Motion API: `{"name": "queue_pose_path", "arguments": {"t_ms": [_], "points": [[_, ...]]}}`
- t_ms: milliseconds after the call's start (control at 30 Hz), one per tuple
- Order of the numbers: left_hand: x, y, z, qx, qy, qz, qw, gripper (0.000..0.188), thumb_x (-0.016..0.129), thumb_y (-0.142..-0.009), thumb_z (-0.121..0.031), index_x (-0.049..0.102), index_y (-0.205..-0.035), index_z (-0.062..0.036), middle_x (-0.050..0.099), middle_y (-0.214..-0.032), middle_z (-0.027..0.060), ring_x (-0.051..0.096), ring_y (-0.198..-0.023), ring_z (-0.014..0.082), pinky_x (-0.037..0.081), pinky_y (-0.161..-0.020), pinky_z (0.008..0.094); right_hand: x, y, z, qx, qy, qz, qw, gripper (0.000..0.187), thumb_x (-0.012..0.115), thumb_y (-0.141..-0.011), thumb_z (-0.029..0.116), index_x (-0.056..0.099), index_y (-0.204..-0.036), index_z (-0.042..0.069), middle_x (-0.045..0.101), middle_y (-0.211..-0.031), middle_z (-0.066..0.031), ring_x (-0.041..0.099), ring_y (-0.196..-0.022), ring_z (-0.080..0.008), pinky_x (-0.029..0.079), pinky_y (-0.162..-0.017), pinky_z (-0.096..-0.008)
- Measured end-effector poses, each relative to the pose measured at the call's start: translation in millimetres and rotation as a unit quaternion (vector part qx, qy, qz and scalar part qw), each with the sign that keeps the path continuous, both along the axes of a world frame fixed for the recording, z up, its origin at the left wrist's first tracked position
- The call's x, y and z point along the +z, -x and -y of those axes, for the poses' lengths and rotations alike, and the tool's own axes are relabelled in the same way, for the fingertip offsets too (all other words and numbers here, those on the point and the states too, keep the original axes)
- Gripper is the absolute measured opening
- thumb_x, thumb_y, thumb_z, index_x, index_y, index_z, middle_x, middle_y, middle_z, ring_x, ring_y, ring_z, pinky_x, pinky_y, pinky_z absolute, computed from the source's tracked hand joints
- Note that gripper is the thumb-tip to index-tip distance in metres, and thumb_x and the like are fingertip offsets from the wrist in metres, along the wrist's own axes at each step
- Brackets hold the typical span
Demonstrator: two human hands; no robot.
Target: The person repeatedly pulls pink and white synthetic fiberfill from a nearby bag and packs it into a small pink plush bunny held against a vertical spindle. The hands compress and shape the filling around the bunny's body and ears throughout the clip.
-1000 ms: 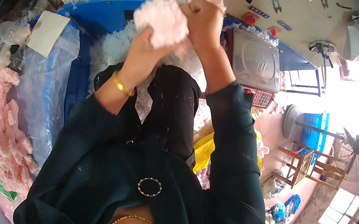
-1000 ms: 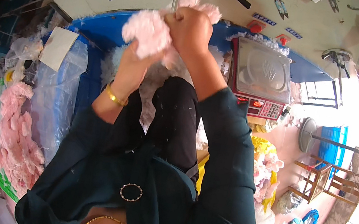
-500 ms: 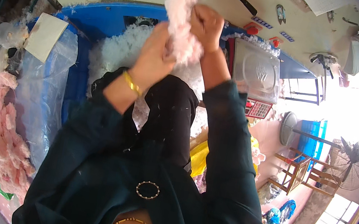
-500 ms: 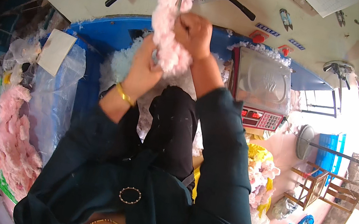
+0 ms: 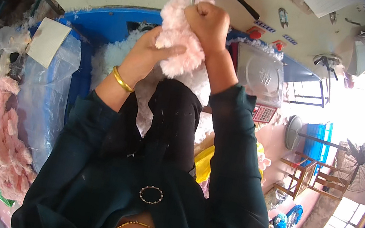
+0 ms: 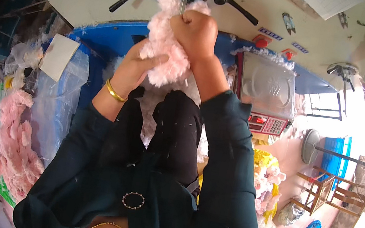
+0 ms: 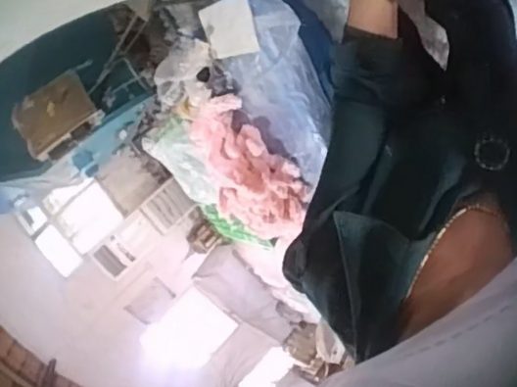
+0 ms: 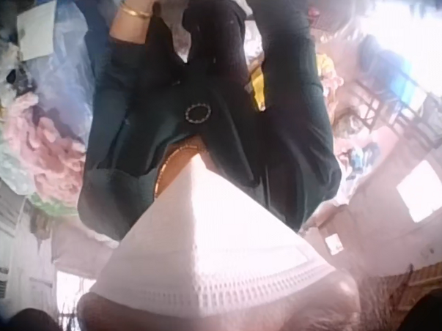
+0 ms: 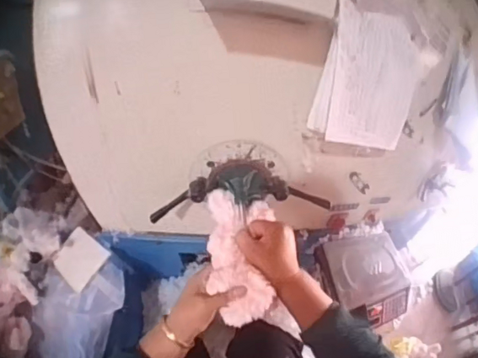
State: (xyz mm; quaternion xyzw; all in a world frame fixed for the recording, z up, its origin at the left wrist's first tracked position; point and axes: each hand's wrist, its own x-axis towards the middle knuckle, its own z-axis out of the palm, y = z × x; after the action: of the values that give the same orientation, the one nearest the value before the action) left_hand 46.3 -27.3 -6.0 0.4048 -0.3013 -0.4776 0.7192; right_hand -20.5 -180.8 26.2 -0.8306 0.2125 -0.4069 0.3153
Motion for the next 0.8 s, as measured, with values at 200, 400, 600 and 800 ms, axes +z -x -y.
{"name": "queue_pose_path", "arguments": {"t_ms": [200,400,600,800], "points": [[-21,-3,-28,-0.128,0.021,-0.21,0.969,0.053,0.055,-0.095,-0.032,0.04,-0.137,-0.0036,0.054,-0.129,0.007,0.054,-0.117,0.0191,0.048,-0.094,0.0317,-6,42,-31,0.069,-0.162,-0.021,0.984,0.023,0.066,-0.071,0.007,0.05,-0.057,-0.001,0.04,-0.047,-0.0056,0.038,-0.051,-0.0026,0.033,-0.043,-0.0258],[-5,23,-17,-0.219,0.022,-0.314,0.924,0.061,0.037,-0.094,-0.059,0.042,-0.136,-0.0153,0.057,-0.124,0.0047,0.059,-0.109,0.0174,0.055,-0.081,0.0327,13,58,-37,0.149,-0.511,0.006,0.846,0.026,0.061,-0.082,0.009,0.052,-0.058,0.005,0.05,-0.056,0.0066,0.045,-0.052,-0.0012,0.035,-0.044,-0.0209],[16,53,19,-0.086,-0.028,-0.373,0.924,0.052,0.05,-0.092,-0.055,0.052,-0.121,-0.0124,0.064,-0.103,0.0039,0.065,-0.083,0.0155,0.056,-0.069,0.0272,15,82,6,0.245,-0.191,-0.081,0.947,0.018,0.062,-0.087,0.02,0.06,-0.094,0.004,0.061,-0.09,-0.0006,0.058,-0.08,-0.0098,0.048,-0.067,-0.0264],[16,53,19,0.041,-0.039,-0.224,0.973,0.043,0.06,-0.091,-0.041,0.05,-0.116,-0.0074,0.061,-0.098,0.0061,0.062,-0.081,0.0152,0.051,-0.06,0.0254,60,77,43,0.355,-0.218,-0.241,0.877,0.063,0.074,-0.077,0.033,0.052,-0.125,-0.001,0.059,-0.117,-0.0121,0.058,-0.103,-0.0176,0.048,-0.086,-0.0331]]}}
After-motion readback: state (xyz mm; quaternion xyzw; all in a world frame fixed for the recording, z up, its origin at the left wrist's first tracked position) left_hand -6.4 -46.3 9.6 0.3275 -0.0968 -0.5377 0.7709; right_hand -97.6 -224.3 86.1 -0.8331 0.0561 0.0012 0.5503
